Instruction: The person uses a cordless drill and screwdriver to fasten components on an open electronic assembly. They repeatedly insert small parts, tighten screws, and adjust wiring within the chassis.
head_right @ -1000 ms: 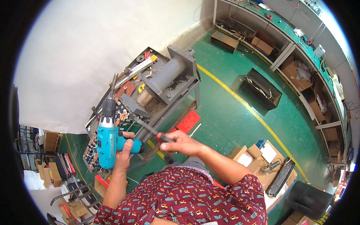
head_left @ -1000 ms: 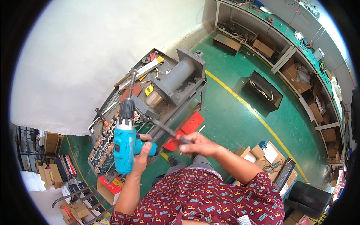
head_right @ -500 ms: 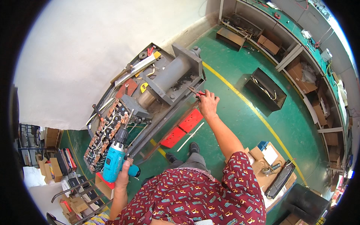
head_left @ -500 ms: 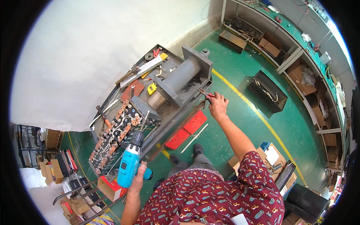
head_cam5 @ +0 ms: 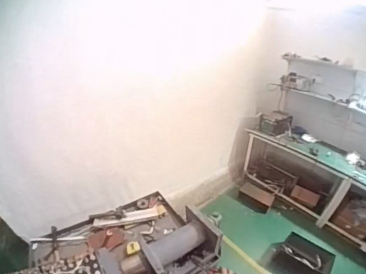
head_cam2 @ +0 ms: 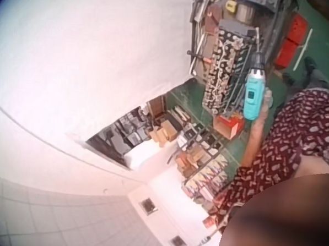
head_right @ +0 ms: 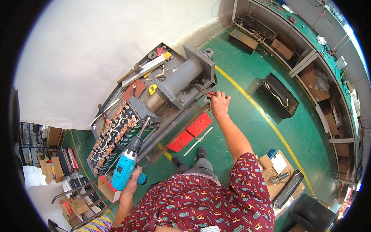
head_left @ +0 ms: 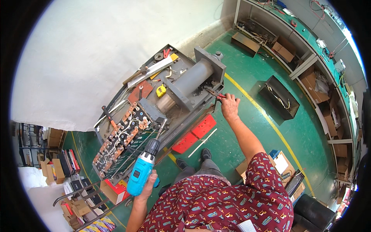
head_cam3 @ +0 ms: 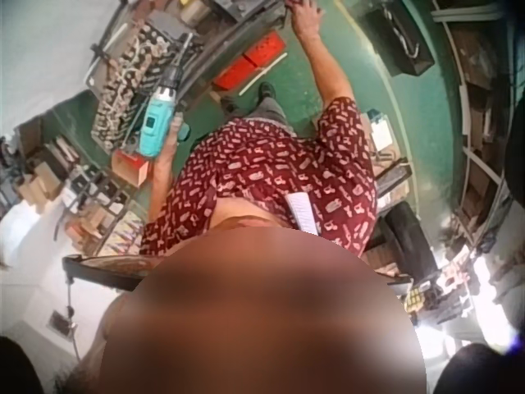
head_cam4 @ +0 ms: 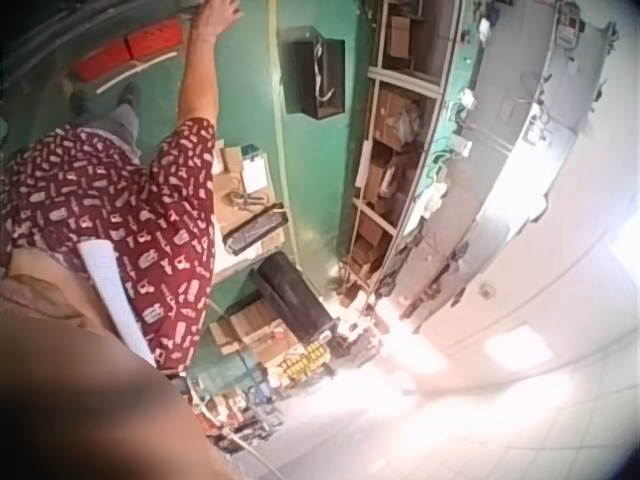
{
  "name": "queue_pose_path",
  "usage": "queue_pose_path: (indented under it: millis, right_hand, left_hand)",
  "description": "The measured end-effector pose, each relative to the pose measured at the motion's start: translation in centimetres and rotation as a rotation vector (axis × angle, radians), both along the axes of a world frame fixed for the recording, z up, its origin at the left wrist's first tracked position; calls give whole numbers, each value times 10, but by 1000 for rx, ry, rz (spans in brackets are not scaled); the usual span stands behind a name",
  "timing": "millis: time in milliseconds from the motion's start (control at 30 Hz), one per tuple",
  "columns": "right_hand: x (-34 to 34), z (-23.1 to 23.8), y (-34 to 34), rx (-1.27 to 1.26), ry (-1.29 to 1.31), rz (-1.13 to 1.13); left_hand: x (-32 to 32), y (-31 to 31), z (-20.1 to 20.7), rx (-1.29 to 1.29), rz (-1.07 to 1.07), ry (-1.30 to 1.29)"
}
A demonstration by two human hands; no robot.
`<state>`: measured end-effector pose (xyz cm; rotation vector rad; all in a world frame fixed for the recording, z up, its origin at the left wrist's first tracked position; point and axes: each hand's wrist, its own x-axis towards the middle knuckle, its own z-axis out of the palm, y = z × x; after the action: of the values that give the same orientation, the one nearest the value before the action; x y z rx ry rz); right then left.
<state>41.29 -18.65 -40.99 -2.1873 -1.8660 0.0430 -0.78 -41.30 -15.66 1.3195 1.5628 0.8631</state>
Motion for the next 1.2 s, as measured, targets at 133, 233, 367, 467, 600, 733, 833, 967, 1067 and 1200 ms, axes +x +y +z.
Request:
queue_pose_path:
  millis: [133, 233, 367, 467, 600, 733, 833, 967, 1067, 1200]
  right_hand:
    - [-4, 19, -14, -19, 94, 12]
    - [-9, 25, -43, 103, 382, 77]
    - [-55, 156, -106, -761, 1432, 196]
    - [-91, 207, -139, -967, 1650, 379]
    - [-127, 222, -153, -1129, 1722, 487]
    - [-147, 232, -155, -1196, 1723, 576]
    - [-161, 236, -160, -1232, 1701, 617]
    - [-185, 245, -172, -1224, 1677, 626]
    - [-207, 239, -185, -1229, 1611, 647]
    - [-240, 250, -200, -1257, 1604, 675]
  left_hand:
    - [13, 6, 8, -42, 37, 0]
    - [14, 17, -1, 11, -2, 11]
    - [30, 41, 8, 104, 31, -164]
    - [39, 55, 16, 102, 84, -295]
    - [34, 51, 22, 210, 147, -327]
    - [17, 36, 20, 278, 256, -316]
    - [2, 29, 23, 303, 258, -335]
    - [-23, 13, 19, 309, 246, -386]
    - [-44, -4, 19, 278, 293, -462]
    - [-73, -24, 19, 319, 358, -595]
